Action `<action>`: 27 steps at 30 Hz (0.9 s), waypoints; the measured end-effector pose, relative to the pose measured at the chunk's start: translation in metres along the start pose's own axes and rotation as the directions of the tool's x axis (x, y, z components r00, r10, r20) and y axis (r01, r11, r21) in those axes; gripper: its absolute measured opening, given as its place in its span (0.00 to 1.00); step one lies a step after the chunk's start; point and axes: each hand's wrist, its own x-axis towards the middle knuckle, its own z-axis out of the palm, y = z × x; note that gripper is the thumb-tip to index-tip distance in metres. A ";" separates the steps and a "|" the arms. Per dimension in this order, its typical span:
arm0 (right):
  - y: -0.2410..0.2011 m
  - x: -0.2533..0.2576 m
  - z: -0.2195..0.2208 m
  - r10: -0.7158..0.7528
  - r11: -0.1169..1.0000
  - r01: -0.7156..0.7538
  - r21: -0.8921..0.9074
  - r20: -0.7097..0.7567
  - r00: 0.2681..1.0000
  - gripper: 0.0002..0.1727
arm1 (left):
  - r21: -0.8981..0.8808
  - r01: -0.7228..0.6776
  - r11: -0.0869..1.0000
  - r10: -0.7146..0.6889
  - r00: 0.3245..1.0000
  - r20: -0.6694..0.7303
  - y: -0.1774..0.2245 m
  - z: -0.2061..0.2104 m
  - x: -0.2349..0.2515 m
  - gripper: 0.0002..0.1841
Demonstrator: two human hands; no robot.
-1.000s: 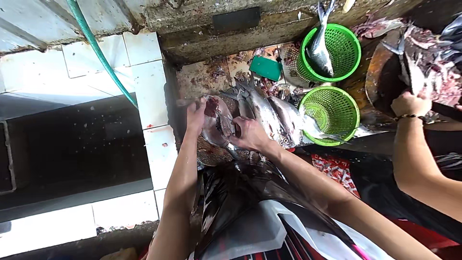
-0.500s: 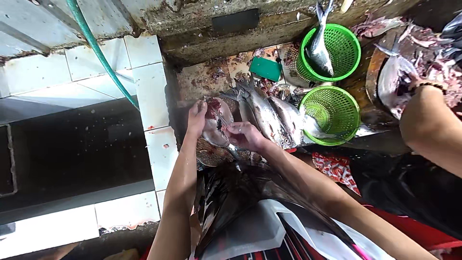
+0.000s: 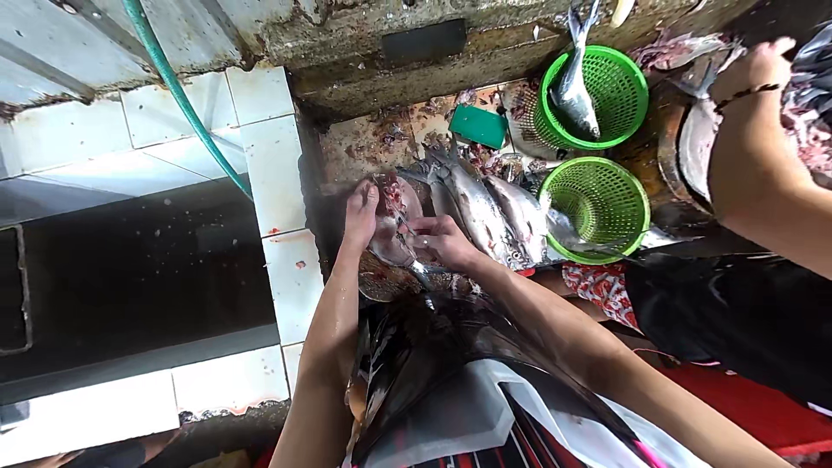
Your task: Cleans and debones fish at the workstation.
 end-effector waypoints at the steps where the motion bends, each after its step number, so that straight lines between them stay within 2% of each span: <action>1: -0.006 -0.001 0.000 0.014 0.983 -0.017 0.185 0.020 1.000 0.14 | 0.042 -0.057 0.998 0.056 0.998 0.030 -0.003 -0.004 0.001 0.21; 3: -0.027 -0.001 -0.006 0.000 0.912 -0.005 0.410 0.013 1.000 0.15 | 0.053 -0.072 0.996 0.066 0.992 0.110 -0.008 -0.014 -0.001 0.20; 4: -0.042 0.003 -0.011 -0.016 0.902 0.030 0.431 -0.036 0.999 0.14 | -0.019 -0.080 0.997 0.082 0.990 0.114 -0.013 -0.017 -0.001 0.17; 6: -0.069 0.017 -0.023 -0.044 0.943 0.101 0.316 -0.182 0.982 0.16 | -0.167 -0.032 0.985 0.049 0.994 0.102 -0.018 -0.026 0.000 0.14; 7: -0.074 0.029 -0.034 -0.053 0.970 0.111 0.218 -0.254 0.966 0.17 | -0.178 0.010 0.984 0.003 0.997 0.076 -0.019 -0.030 0.003 0.15; 8: -0.072 0.043 -0.048 -0.041 0.992 0.076 0.104 -0.303 0.952 0.18 | -0.162 0.046 0.986 -0.039 0.998 0.048 -0.020 -0.032 0.008 0.15; 9: -0.066 0.057 -0.065 0.037 0.999 -0.026 0.035 -0.337 0.941 0.19 | -0.134 0.087 0.987 -0.085 0.996 0.021 -0.021 -0.032 0.013 0.17; 11: -0.048 0.068 -0.085 0.296 0.950 -0.311 0.015 -0.353 0.888 0.22 | -0.101 0.171 0.980 -0.176 0.984 -0.036 -0.021 -0.029 0.013 0.19; 12: -0.046 0.060 -0.081 0.320 0.933 -0.358 -0.045 -0.359 0.877 0.22 | -0.100 0.197 0.975 -0.204 0.977 -0.062 -0.019 -0.029 0.011 0.20; 13: -0.052 0.053 -0.072 0.259 0.918 -0.346 -0.192 -0.369 0.893 0.19 | -0.108 0.208 0.972 -0.218 0.972 -0.090 -0.015 -0.030 0.017 0.21; 14: -0.055 0.043 -0.062 0.162 0.864 -0.314 -0.393 -0.373 0.914 0.16 | -0.125 0.234 0.964 -0.247 0.963 -0.104 -0.010 -0.030 0.021 0.23; 15: -0.050 0.028 -0.051 0.090 0.765 -0.292 -0.574 -0.354 0.931 0.14 | -0.144 0.274 0.951 -0.291 0.950 -0.115 -0.008 -0.028 0.014 0.24; 16: -0.041 0.013 -0.039 0.016 0.642 -0.242 -0.727 -0.302 0.953 0.16 | -0.160 0.310 0.937 -0.330 0.936 -0.120 -0.008 -0.025 0.005 0.25; 17: -0.037 0.006 -0.031 -0.046 0.521 -0.172 -0.836 -0.229 0.972 0.23 | -0.173 0.325 0.930 -0.348 0.929 -0.127 -0.006 -0.023 0.005 0.26; 18: -0.032 0.003 -0.024 -0.095 0.412 -0.113 -0.904 -0.165 0.982 0.29 | -0.185 0.329 0.926 -0.355 0.926 -0.130 -0.003 -0.022 0.008 0.26; 20: -0.023 -0.004 -0.011 -0.053 0.317 -0.087 -0.944 -0.109 0.993 0.36 | -0.212 0.336 0.918 -0.366 0.923 -0.122 -0.001 -0.018 0.005 0.26; 24: -0.015 0.000 -0.002 0.011 0.331 -0.087 -0.939 -0.089 0.996 0.36 | -0.245 0.274 0.930 -0.306 0.947 -0.102 0.001 -0.013 0.006 0.26; 27: -0.012 0.007 -0.005 -0.002 0.482 -0.012 -0.876 -0.014 1.000 0.26 | -0.247 0.227 0.942 -0.251 0.965 -0.071 -0.004 -0.015 0.005 0.23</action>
